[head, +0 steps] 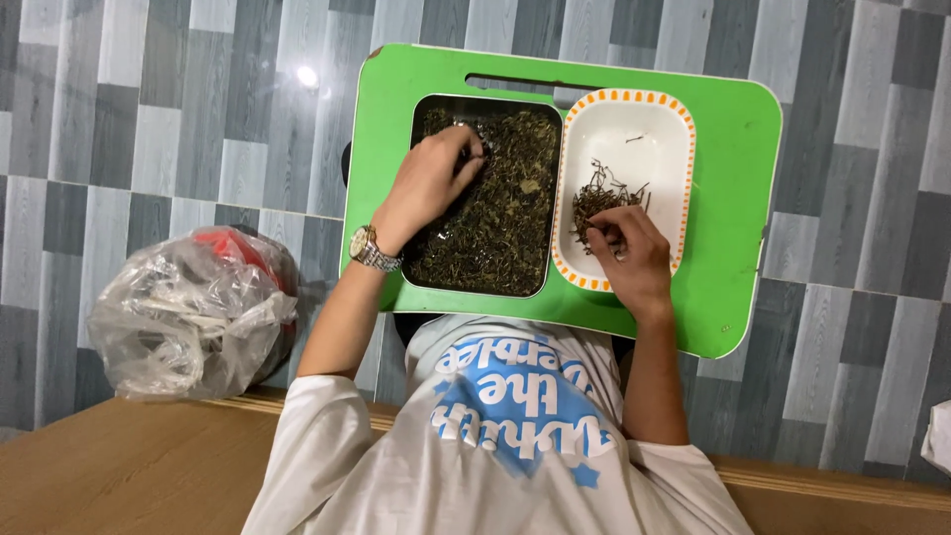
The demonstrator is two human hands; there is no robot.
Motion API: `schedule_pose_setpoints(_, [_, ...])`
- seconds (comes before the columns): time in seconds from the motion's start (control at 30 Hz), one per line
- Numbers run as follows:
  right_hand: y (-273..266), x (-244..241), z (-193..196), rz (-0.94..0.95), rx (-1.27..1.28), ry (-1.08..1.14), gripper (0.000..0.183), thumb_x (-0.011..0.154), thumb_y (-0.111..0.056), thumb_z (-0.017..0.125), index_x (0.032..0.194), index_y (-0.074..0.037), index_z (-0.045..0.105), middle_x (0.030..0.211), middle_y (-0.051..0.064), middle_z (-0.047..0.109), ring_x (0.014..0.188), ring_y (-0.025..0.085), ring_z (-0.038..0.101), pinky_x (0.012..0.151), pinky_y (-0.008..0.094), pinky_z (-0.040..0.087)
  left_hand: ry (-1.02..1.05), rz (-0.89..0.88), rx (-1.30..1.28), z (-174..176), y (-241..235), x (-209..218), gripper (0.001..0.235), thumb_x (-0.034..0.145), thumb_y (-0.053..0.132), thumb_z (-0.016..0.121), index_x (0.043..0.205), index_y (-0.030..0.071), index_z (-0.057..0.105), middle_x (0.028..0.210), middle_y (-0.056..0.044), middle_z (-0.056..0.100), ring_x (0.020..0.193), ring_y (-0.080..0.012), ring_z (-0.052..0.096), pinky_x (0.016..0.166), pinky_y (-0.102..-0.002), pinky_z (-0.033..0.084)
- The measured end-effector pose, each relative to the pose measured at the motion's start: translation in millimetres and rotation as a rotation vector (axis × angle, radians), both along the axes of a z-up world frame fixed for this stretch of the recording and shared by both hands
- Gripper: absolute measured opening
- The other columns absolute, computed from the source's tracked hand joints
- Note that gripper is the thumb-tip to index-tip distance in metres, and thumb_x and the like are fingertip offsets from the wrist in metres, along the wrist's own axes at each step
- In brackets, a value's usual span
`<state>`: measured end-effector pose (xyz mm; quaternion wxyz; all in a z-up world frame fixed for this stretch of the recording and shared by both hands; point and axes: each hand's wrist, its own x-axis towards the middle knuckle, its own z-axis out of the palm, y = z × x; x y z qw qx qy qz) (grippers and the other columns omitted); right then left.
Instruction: The person sits on the floor and sorts dried green herbs from a metal tray into a white bowl using both hands. They pick up small handfuls of the herbs, separate them, and place the selected portions into the bowl.
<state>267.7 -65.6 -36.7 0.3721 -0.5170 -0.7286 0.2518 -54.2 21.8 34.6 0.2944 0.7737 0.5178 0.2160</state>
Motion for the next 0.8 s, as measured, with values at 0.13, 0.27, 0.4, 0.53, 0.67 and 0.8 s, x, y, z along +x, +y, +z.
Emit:
schedule_pose_setpoints(0.13, [0.4, -2.1, 5.7, 0.009, 0.005, 0.016, 0.008, 0.101, -0.011, 0.074, 0.108, -0.009, 0.072, 0.094, 0.005, 0.066, 0.077, 0.019, 0.067, 0.069, 0.031, 0.056, -0.187, 0.008, -0.059, -9.3, 1.5, -3.3, 0.012, 0.092, 0.005, 0.069, 0.103, 0.003, 0.062, 0.094, -0.018, 0.070, 0.094, -0.0419, 0.071, 0.078, -0.049, 0.057])
schedule_pose_setpoints(0.27, [1.2, -3.8, 8.8, 0.022, 0.018, 0.032, 0.008, 0.101, -0.008, 0.074, 0.109, -0.008, 0.072, 0.091, 0.006, 0.066, 0.077, 0.021, 0.066, 0.069, 0.032, 0.056, -0.490, -0.012, -0.153, -20.7, 3.5, -4.1, 0.010, 0.096, 0.005, 0.064, 0.105, 0.003, 0.064, 0.088, -0.009, 0.068, 0.081, -0.0185, 0.068, 0.070, -0.032, 0.055])
schedule_pose_setpoints(0.4, [1.8, -4.8, 13.5, 0.026, 0.026, 0.018, 0.008, 0.101, -0.009, 0.075, 0.108, -0.008, 0.072, 0.090, 0.006, 0.067, 0.077, 0.021, 0.066, 0.069, 0.032, 0.056, -0.745, -0.022, -0.309, -24.4, 2.6, -1.5, 0.010, 0.102, 0.004, 0.056, 0.110, 0.000, 0.060, 0.094, -0.010, 0.068, 0.083, -0.0145, 0.069, 0.068, -0.024, 0.057])
schedule_pose_setpoints(0.53, [0.9, -1.3, 2.1, 0.025, 0.017, 0.016, 0.006, 0.104, -0.010, 0.071, 0.109, -0.007, 0.071, 0.089, 0.006, 0.067, 0.075, 0.021, 0.065, 0.067, 0.032, 0.055, -0.808, -0.029, -0.324, -37.5, 3.8, -2.9, 0.013, 0.104, 0.002, 0.053, 0.114, -0.003, 0.057, 0.098, -0.013, 0.066, 0.086, -0.0168, 0.069, 0.067, -0.025, 0.059])
schedule_pose_setpoints(0.67, [0.5, -2.6, 5.5, 0.025, -0.003, 0.017, 0.007, 0.104, -0.010, 0.071, 0.109, -0.006, 0.070, 0.089, 0.009, 0.066, 0.076, 0.022, 0.065, 0.067, 0.034, 0.055, -0.713, -0.037, -0.241, -40.6, 6.5, -4.1, 0.015, 0.105, 0.002, 0.048, 0.116, -0.003, 0.057, 0.094, -0.013, 0.066, 0.081, -0.0192, 0.071, 0.064, -0.029, 0.060])
schedule_pose_setpoints(0.8, [0.0, -4.1, 8.7, 0.024, -0.007, 0.011, 0.008, 0.105, -0.010, 0.072, 0.110, -0.005, 0.071, 0.090, 0.008, 0.067, 0.078, 0.021, 0.065, 0.068, 0.033, 0.055, -0.454, 0.001, -0.115, -23.2, 0.9, -3.1, 0.011, 0.102, 0.002, 0.054, 0.110, 0.002, 0.061, 0.087, -0.012, 0.069, 0.078, -0.0219, 0.072, 0.068, -0.036, 0.057])
